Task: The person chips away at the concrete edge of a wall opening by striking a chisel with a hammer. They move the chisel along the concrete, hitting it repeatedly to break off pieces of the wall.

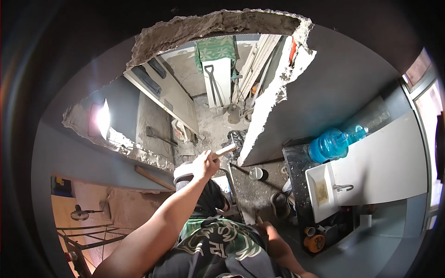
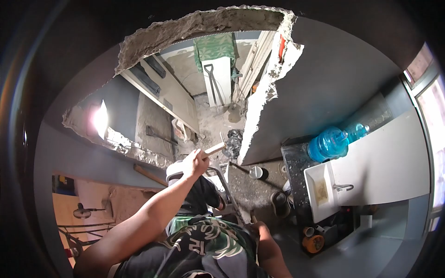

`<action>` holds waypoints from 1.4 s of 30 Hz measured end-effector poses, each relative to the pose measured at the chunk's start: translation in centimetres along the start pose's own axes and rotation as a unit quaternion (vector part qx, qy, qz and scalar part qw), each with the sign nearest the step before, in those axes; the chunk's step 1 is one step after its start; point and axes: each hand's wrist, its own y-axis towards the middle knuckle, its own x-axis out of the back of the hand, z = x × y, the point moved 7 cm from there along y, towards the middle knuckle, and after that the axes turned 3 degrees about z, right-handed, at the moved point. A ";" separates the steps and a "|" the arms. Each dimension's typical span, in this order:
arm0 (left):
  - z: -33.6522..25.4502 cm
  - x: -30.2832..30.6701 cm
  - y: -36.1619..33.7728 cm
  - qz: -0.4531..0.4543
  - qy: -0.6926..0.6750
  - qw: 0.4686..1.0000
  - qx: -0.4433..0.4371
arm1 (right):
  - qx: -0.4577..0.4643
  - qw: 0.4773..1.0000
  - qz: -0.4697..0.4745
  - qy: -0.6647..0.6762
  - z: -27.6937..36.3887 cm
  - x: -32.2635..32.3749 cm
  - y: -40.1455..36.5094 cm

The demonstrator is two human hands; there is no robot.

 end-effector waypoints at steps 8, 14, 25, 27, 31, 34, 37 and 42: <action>1.5 -2.1 -0.4 -0.066 -0.010 0.997 -0.028 | -0.011 1.000 0.001 -0.025 0.2 0.0 -0.3; -1.9 3.1 4.7 -0.052 -0.166 0.984 -0.043 | -0.008 0.999 -0.001 -0.043 0.8 0.7 -0.9; -15.5 19.0 22.9 -0.163 -0.285 0.938 -0.115 | 0.332 0.866 0.037 0.373 3.0 1.2 -24.4; -15.2 17.6 24.3 -0.157 -0.284 0.940 -0.105 | 0.263 0.878 0.058 0.395 1.8 0.9 -25.4; -15.3 12.0 26.8 -0.092 -0.509 0.851 -0.086 | 0.186 0.887 0.066 0.418 0.0 0.3 -26.2; -16.9 12.0 26.1 -0.034 -0.605 0.795 0.009 | 0.156 0.888 0.070 0.427 -0.8 -0.3 -26.7; -18.9 14.0 23.2 0.252 -0.246 0.902 -0.250 | 0.141 0.889 0.075 0.428 -0.5 -0.3 -27.1; -16.5 15.3 16.7 0.280 -0.308 0.901 -0.124 | 0.141 0.897 0.057 0.415 1.0 0.4 -28.0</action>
